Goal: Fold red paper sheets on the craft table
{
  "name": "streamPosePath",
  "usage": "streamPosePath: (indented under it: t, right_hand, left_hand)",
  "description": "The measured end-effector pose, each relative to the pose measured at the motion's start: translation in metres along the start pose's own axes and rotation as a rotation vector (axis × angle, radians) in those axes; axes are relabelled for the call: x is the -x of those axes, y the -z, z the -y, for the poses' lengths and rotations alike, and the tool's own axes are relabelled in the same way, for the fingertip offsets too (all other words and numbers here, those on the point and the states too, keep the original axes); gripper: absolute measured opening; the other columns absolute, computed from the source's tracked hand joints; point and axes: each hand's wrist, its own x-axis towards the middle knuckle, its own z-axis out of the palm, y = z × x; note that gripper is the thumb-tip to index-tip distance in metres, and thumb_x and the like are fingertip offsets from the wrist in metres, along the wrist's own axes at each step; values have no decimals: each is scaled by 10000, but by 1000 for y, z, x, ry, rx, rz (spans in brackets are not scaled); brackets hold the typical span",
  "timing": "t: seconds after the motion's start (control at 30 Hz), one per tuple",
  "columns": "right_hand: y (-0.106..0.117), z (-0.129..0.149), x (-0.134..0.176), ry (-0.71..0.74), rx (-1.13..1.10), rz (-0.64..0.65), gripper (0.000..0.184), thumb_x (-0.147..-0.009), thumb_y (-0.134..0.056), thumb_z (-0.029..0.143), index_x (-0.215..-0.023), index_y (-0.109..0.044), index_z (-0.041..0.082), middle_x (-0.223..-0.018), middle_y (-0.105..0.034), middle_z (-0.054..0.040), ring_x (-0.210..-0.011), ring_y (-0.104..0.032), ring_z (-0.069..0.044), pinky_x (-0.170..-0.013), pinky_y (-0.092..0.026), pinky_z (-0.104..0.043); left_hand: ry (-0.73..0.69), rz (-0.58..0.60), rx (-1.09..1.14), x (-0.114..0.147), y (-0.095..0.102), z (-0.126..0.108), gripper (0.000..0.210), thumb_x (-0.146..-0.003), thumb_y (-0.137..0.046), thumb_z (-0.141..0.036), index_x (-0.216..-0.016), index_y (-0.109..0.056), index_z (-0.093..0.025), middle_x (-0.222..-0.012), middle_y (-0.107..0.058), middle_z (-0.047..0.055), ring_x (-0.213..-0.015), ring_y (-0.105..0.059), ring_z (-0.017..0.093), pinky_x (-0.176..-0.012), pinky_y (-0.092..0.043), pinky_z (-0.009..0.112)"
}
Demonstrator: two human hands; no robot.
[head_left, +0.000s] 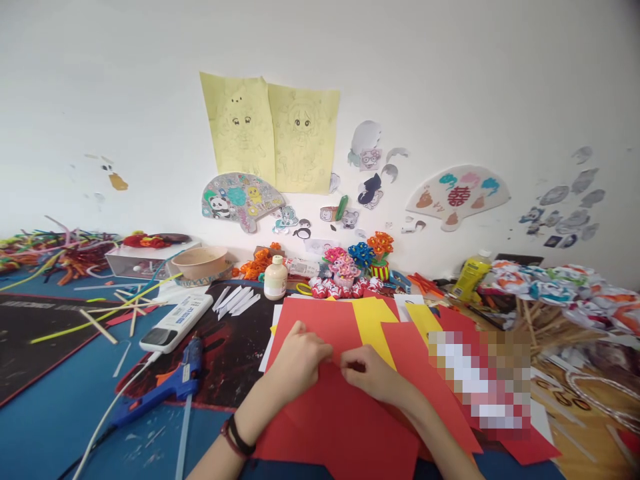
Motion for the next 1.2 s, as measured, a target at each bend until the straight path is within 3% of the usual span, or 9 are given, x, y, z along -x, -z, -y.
streamPosePath:
  t: [0.17,0.37,0.57,0.67,0.8,0.9,0.97,1.07,1.2]
  right_hand:
    - [8,-2,3,-1,31,-22,117,-687,-436,133,-583,-446,184,-572,-366,51,-573,-325,-106,-527,-232,-230]
    - [25,-10,10,-21,79,-62,143,-710,-427,131,-579,-450,183,-584,-408,43,-578,-360,-108,-528,-257,-227]
    - [49,-36,21,-143,85,-265,181,-782,-470,185,-604,-503,184,-563,-513,21,-525,-473,-127,-497,-318,-234]
    - [47,-39,18,-153,-79,-356,217,-874,-483,322,-794,-620,173,-673,-593,-18,-582,-556,-157,-531,-396,-255]
    - [30,-27,9,-99,-358,-280,410,-902,-507,495,-1155,-590,183,-907,-653,-69,-724,-622,-183,-666,-476,-305]
    - [16,-18,3,-79,-434,-256,396,-869,-564,532,-958,-642,154,-794,-669,-66,-701,-630,-189,-675,-472,-310]
    - [11,-15,1,-105,-456,-317,402,-848,-593,541,-767,-633,149,-699,-671,-68,-669,-635,-196,-667,-469,-312]
    - [7,-15,-1,-167,-500,-450,421,-798,-651,551,-650,-605,159,-619,-673,-69,-604,-629,-194,-634,-467,-311]
    - [7,-7,0,-162,-489,-546,434,-758,-685,558,-597,-598,165,-555,-647,-51,-509,-576,-158,-534,-434,-277]
  left_hand:
    - [117,-68,-60,4,11,19,221,-805,-461,-83,-746,-639,-199,-709,-671,37,-696,-568,167,-751,-264,323]
    - [222,-139,-127,12,23,47,248,-857,-429,-131,-726,-631,-190,-712,-674,42,-682,-557,167,-743,-260,322]
    - [381,-315,-77,22,33,69,253,-859,-418,-145,-763,-645,-205,-726,-697,39,-683,-579,186,-717,-288,309]
    - [485,-424,105,21,32,67,261,-896,-422,-259,-767,-640,-195,-654,-651,18,-627,-550,169,-641,-310,263]
    - [517,-524,383,13,20,50,287,-897,-421,-325,-762,-625,-173,-666,-622,-6,-646,-537,149,-615,-332,223]
    - [511,-507,524,7,11,38,313,-897,-421,-355,-765,-631,-163,-685,-622,-7,-651,-531,145,-614,-344,219]
    - [507,-479,568,4,6,34,334,-902,-417,-363,-731,-620,-160,-661,-609,-4,-638,-527,145,-602,-346,222]
    - [506,-412,527,2,4,26,327,-917,-406,-338,-760,-632,-163,-690,-639,14,-650,-560,159,-608,-369,237]
    - [416,-447,107,1,4,3,317,-905,-467,-250,-1194,-586,-204,-1190,-641,90,-1036,-584,251,-846,-406,358]
